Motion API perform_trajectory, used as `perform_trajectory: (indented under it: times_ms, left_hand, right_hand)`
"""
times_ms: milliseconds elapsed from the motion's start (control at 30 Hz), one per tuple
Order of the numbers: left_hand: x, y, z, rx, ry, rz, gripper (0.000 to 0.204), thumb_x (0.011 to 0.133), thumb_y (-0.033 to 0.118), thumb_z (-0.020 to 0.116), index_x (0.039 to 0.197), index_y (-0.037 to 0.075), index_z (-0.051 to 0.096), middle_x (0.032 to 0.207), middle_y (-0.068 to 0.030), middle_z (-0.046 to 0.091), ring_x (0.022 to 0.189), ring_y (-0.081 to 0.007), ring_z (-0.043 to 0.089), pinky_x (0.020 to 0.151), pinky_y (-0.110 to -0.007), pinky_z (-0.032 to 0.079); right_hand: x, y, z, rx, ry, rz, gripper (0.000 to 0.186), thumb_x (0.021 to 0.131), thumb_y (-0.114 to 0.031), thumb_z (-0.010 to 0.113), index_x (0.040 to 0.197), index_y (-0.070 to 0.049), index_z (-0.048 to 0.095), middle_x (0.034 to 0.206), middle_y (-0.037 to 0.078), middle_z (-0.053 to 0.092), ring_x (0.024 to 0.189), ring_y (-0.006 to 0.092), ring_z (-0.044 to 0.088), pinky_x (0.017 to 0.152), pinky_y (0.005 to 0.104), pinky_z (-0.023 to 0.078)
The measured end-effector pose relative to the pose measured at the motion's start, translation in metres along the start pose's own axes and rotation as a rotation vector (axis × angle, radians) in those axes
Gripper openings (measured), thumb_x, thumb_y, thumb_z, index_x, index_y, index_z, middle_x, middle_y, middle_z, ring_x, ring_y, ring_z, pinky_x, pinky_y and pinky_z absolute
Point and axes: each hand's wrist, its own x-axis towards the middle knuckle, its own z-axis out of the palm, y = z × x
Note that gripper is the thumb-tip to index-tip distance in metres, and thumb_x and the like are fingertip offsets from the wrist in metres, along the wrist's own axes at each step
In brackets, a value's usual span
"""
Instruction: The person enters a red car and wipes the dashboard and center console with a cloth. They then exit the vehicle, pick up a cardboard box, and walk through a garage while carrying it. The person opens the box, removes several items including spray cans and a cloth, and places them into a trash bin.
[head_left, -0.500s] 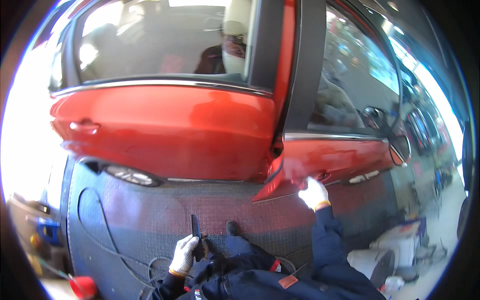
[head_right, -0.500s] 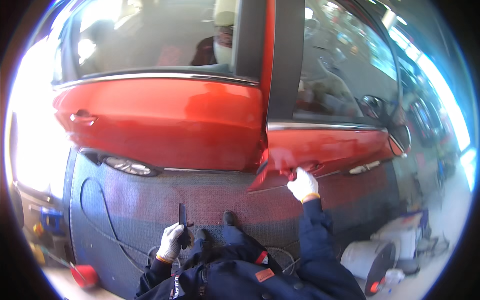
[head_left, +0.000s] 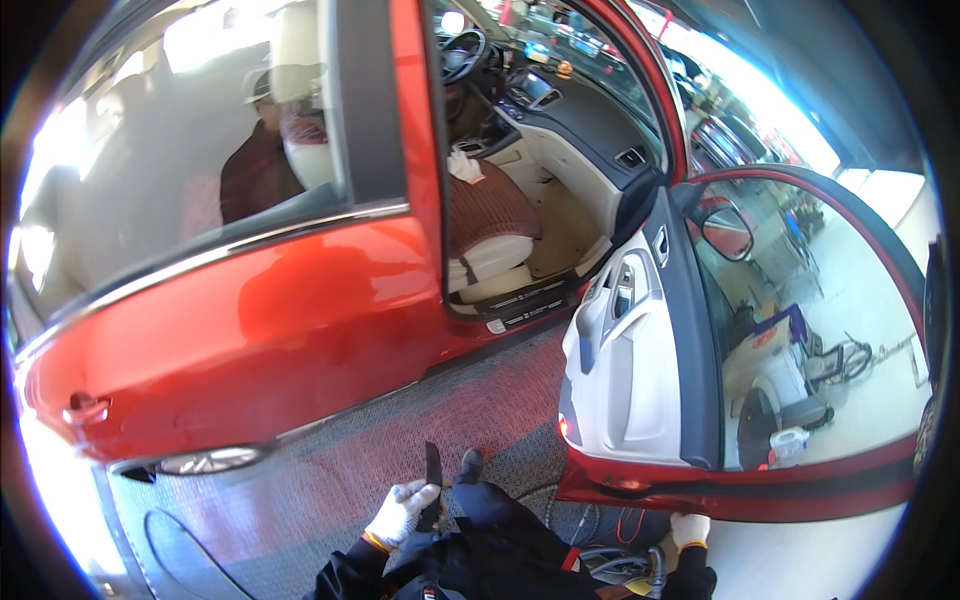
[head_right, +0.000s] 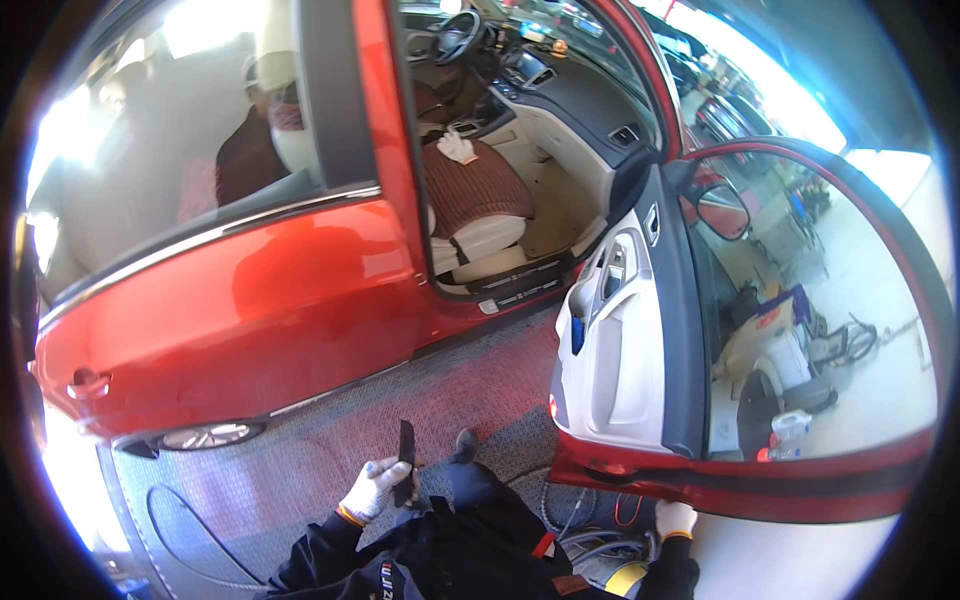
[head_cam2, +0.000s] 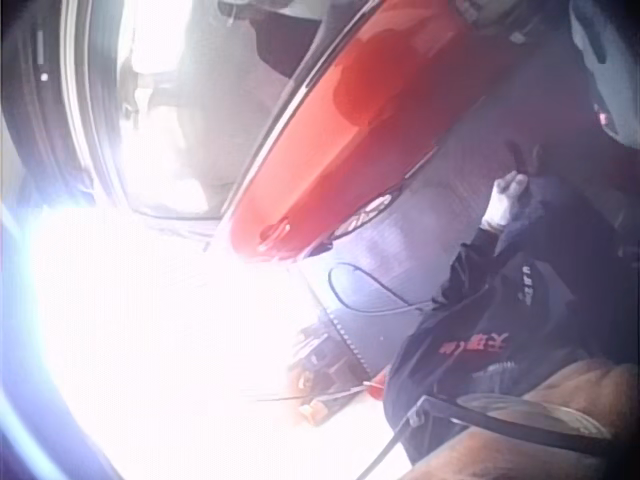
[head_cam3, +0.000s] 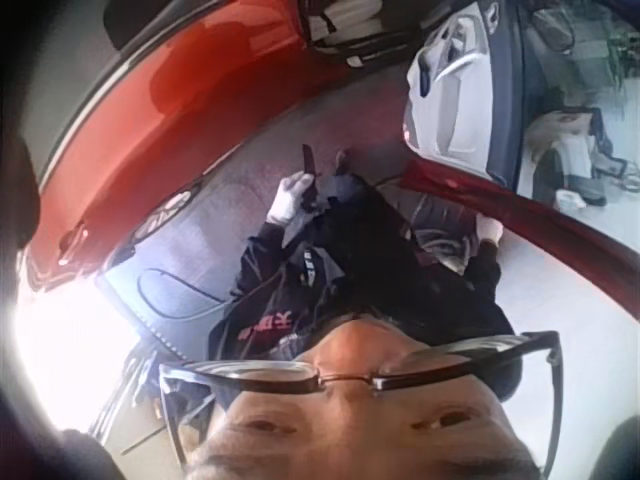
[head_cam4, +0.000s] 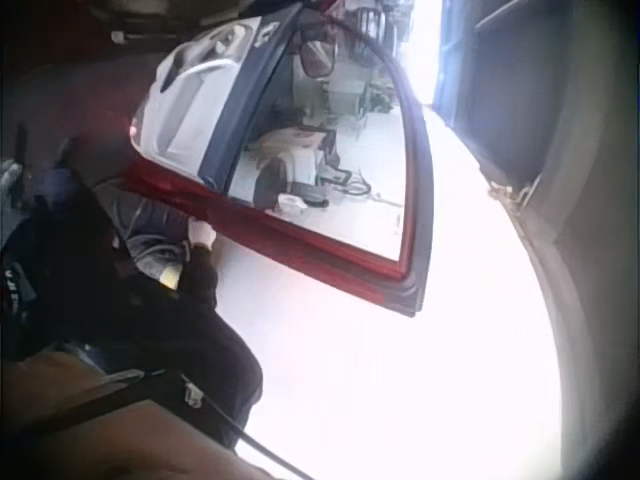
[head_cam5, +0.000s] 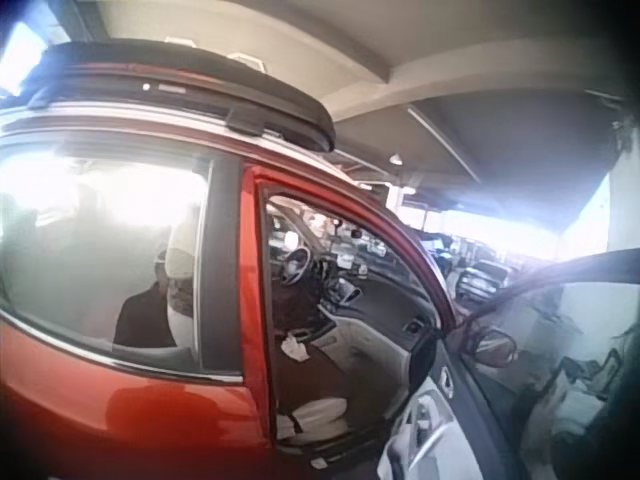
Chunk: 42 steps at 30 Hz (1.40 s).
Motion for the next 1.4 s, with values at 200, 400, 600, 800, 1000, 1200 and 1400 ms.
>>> perform_trajectory:
  times_ms: [200,400,600,800,1000,1200,1400]
  left_hand:
    - [0.073,0.005,0.001,0.148,-0.125,-0.104,0.052,0.115,0.033,0.058,0.143,-0.010,0.064,0.095,-0.0106,0.074,0.080,-0.0180,0.070,0.075,-0.031,0.057]
    - [0.156,0.045,0.038,-0.145,-0.144,-0.184,0.042,0.114,0.026,0.056,0.140,-0.005,0.067,0.095,-0.0081,0.072,0.082,-0.0160,0.069,0.071,-0.028,0.055]
    - [0.231,0.102,0.113,0.160,-0.112,0.005,0.041,0.115,0.030,0.062,0.139,-0.001,0.071,0.091,-0.0014,0.070,0.081,-0.0097,0.062,0.073,-0.027,0.049]
    - [0.288,0.128,0.118,0.377,-0.016,0.016,0.032,0.111,0.027,0.068,0.117,-0.004,0.077,0.089,-0.0011,0.073,0.079,-0.0094,0.064,0.072,-0.029,0.052]
    - [0.316,0.161,0.108,0.503,-0.106,0.074,0.026,0.104,0.019,0.069,0.108,-0.006,0.074,0.083,-0.0094,0.069,0.078,-0.0123,0.064,0.072,-0.033,0.050]
    - [0.324,0.202,0.085,0.261,-0.005,-0.190,0.026,0.105,0.017,0.068,0.113,-0.006,0.075,0.090,-0.0015,0.069,0.083,-0.0097,0.063,0.076,-0.027,0.050]
    - [0.323,0.183,0.078,0.376,0.226,-0.045,0.029,0.105,0.015,0.070,0.121,-0.009,0.076,0.095,-0.0026,0.074,0.086,-0.0094,0.064,0.079,-0.027,0.052]
  right_hand:
    - [-0.017,0.117,0.019,1.055,-0.088,0.745,0.026,0.098,-0.020,0.074,0.082,-0.020,0.054,0.064,-0.003,0.051,0.045,0.0147,0.048,0.038,0.0326,0.034]
    - [-0.046,0.105,0.042,0.878,0.024,0.706,0.011,0.105,-0.021,0.061,0.096,-0.015,0.061,0.069,0.003,0.060,0.046,0.0153,0.050,0.039,0.0325,0.037]
    - [-0.029,-0.069,0.100,0.709,-0.580,0.382,0.010,0.105,-0.020,0.062,0.105,-0.011,0.066,0.079,0.007,0.066,0.061,0.0187,0.059,0.053,0.0351,0.046]
    - [-0.028,-0.147,0.131,0.783,-0.994,0.068,0.017,0.105,-0.019,0.062,0.114,-0.007,0.071,0.090,0.011,0.073,0.077,0.0220,0.069,0.067,0.0377,0.055]
    - [-0.050,-0.165,0.154,0.954,-1.188,0.255,0.025,0.104,-0.019,0.064,0.118,-0.002,0.076,0.106,0.015,0.079,0.095,0.0241,0.076,0.085,0.0398,0.060]
    - [0.004,-0.251,0.110,0.667,-1.076,0.402,0.034,0.101,-0.028,0.061,0.116,-0.002,0.078,0.112,0.020,0.080,0.106,0.0354,0.076,0.094,0.0459,0.059]
    - [0.153,-0.351,0.027,0.540,-0.984,0.169,0.044,0.107,-0.039,0.057,0.122,-0.003,0.076,0.114,0.023,0.077,0.108,0.0434,0.072,0.095,0.0507,0.056]
